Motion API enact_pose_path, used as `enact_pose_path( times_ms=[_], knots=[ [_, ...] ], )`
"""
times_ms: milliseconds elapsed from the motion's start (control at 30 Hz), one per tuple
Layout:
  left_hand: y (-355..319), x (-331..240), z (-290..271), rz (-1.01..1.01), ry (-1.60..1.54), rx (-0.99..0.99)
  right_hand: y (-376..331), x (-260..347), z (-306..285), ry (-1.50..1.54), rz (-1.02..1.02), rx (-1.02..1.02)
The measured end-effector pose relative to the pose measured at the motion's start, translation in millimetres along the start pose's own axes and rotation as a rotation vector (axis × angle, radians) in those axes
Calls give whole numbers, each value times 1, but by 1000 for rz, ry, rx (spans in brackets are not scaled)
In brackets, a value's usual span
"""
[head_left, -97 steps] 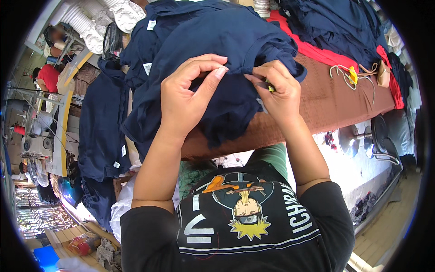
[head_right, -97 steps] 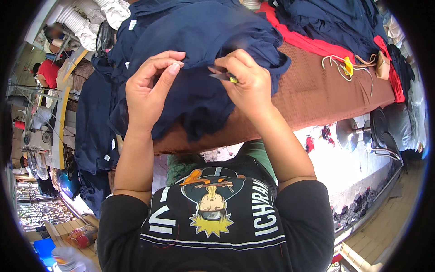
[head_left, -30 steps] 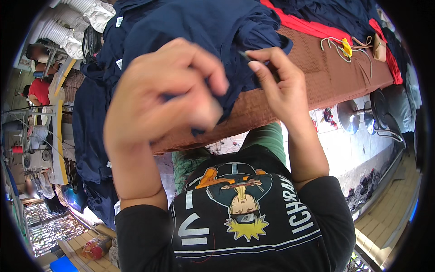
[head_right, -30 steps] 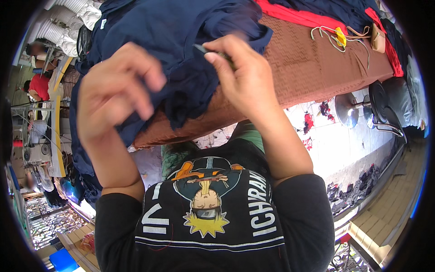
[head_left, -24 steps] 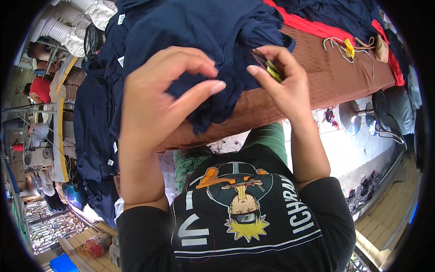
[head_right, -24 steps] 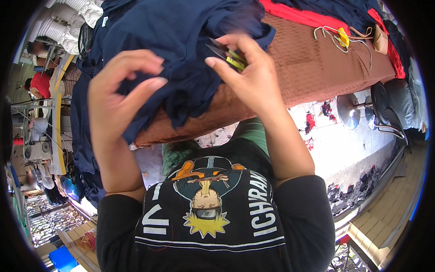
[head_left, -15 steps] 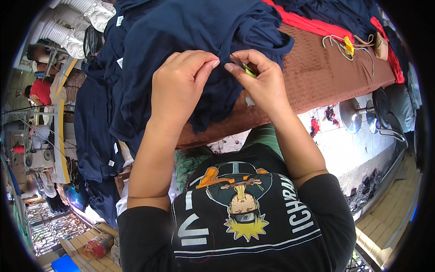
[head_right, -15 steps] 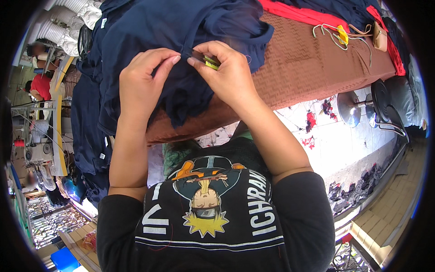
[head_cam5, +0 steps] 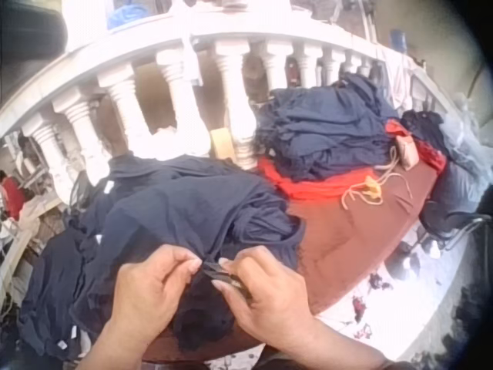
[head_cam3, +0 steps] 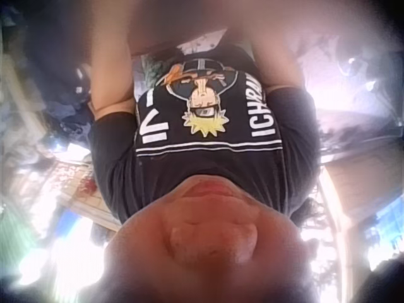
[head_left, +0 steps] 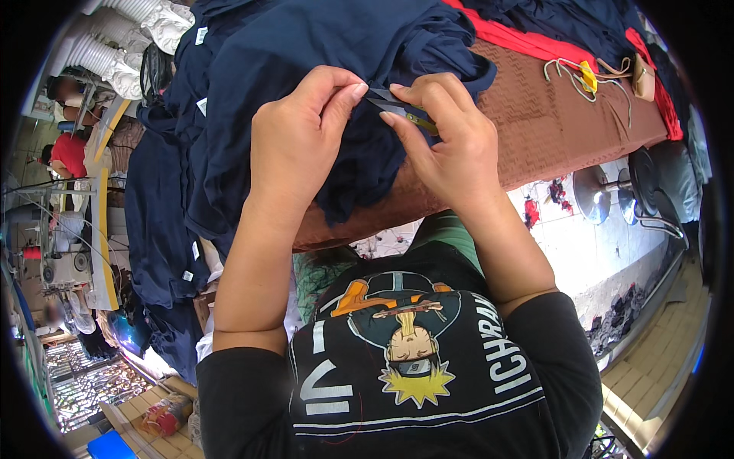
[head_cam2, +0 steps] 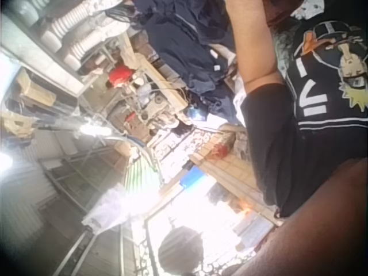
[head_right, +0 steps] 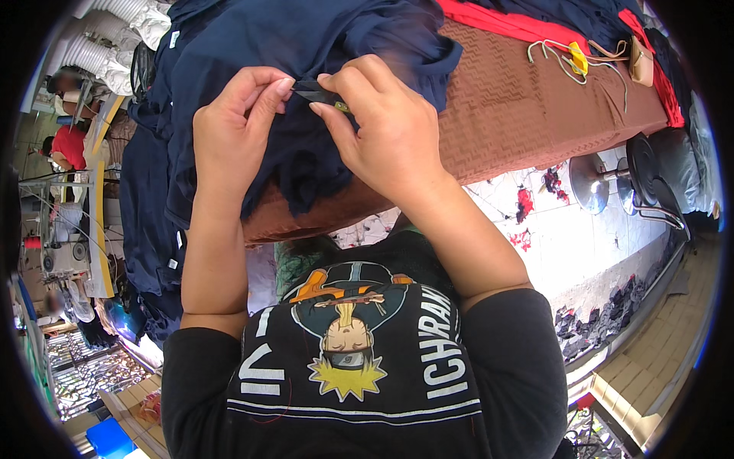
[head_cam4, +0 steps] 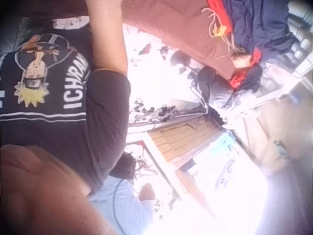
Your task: The person uses small cutters to trim loose threads from a stack of dark blue shirts, unfolding and refolding them to reach different areas.
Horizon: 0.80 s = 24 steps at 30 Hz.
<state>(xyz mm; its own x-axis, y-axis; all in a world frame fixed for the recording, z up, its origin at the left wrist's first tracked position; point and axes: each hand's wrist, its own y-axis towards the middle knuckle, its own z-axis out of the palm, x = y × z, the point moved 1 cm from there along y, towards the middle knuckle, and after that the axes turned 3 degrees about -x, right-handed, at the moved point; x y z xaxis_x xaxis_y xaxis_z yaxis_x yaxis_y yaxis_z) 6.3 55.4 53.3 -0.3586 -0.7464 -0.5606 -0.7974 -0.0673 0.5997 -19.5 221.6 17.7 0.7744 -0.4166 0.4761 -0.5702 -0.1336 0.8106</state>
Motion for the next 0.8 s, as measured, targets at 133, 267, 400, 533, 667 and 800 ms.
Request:
enact_pose_path(
  times_ms=[133, 267, 400, 533, 667, 800],
  knots=[
    [0, -8, -5, 50, 1, 52, 2, 1, -1, -121, -75, 20],
    [18, -17, -61, 370, -255, 367, 4, -7, -11, -6, 47, 11],
    [2, -20, -82, 171, -371, 294, 1, -24, -12, 268, 312, 60],
    [-7, -15, -27, 151, 78, 142, -4, -22, 3, 405, 518, 201],
    [-14, -5, -5, 69, 161, 84, -10, -24, 16, 546, 527, 150],
    [-12, 1, -1, -69, -57, 82, -8, -24, 11, 475, 449, 143]
  ],
)
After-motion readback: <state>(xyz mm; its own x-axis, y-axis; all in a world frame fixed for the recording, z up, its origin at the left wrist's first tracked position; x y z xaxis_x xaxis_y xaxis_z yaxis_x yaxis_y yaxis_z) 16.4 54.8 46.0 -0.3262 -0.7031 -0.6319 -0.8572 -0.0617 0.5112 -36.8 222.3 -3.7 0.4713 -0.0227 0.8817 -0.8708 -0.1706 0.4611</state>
